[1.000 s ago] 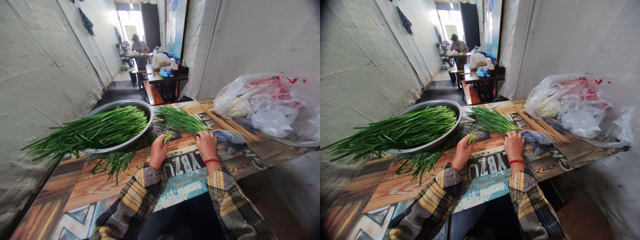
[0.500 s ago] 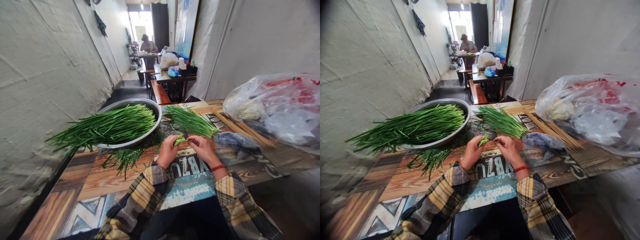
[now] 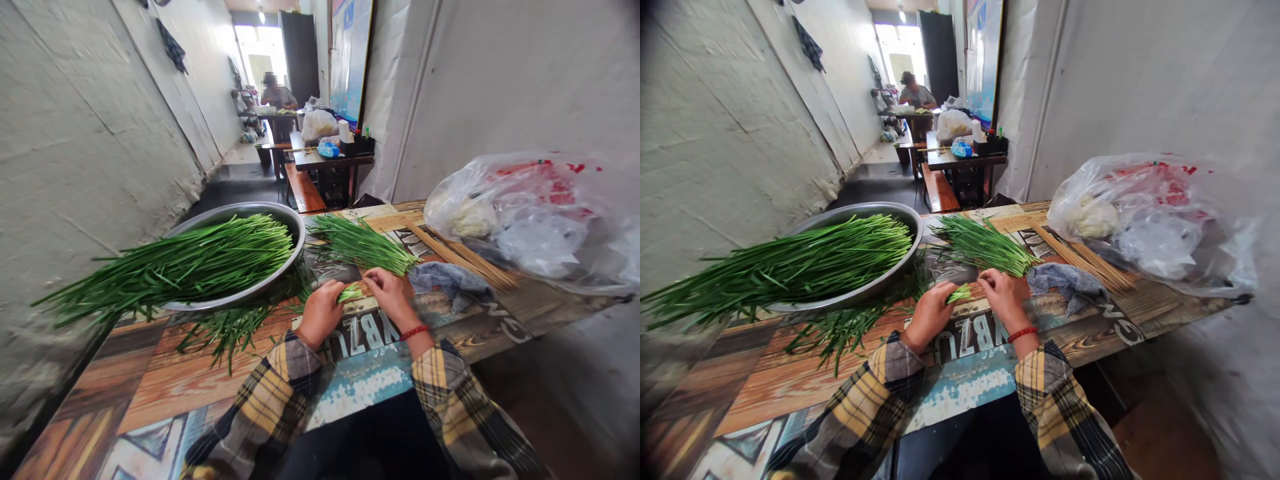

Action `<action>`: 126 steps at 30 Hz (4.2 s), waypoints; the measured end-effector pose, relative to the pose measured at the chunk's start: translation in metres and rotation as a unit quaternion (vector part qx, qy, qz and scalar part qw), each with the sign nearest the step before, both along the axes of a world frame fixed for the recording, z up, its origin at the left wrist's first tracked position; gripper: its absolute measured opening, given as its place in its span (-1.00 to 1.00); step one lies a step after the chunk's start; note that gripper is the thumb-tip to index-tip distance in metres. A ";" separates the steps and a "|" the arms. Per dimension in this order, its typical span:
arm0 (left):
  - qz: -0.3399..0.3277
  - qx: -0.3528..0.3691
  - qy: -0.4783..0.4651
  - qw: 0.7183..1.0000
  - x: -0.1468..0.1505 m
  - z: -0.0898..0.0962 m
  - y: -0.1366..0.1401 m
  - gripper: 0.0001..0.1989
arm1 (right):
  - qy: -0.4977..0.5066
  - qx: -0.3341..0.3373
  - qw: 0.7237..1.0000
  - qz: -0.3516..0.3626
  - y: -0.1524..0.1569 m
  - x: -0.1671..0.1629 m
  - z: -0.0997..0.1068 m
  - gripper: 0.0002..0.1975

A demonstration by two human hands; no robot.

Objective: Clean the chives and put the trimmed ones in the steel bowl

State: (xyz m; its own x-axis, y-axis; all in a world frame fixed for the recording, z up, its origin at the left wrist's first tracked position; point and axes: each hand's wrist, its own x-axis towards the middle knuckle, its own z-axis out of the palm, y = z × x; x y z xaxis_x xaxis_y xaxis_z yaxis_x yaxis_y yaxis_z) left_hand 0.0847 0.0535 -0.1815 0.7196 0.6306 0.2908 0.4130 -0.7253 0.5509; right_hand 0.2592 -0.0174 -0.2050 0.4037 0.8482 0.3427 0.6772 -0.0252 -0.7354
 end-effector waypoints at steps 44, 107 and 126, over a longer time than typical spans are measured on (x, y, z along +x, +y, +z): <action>0.099 -0.105 -0.199 0.969 0.002 -0.008 0.011 -0.79 | 0.054 0.014 0.998 0.042 -0.007 0.001 0.003 -0.65; 0.008 -0.089 -0.055 0.994 0.010 -0.012 0.006 -0.82 | 0.036 0.091 0.995 -0.029 0.001 -0.020 0.000 -0.68; 0.027 -0.096 -0.071 0.992 0.008 -0.013 0.009 -0.79 | -0.043 0.105 0.991 0.065 0.000 -0.010 -0.002 -0.87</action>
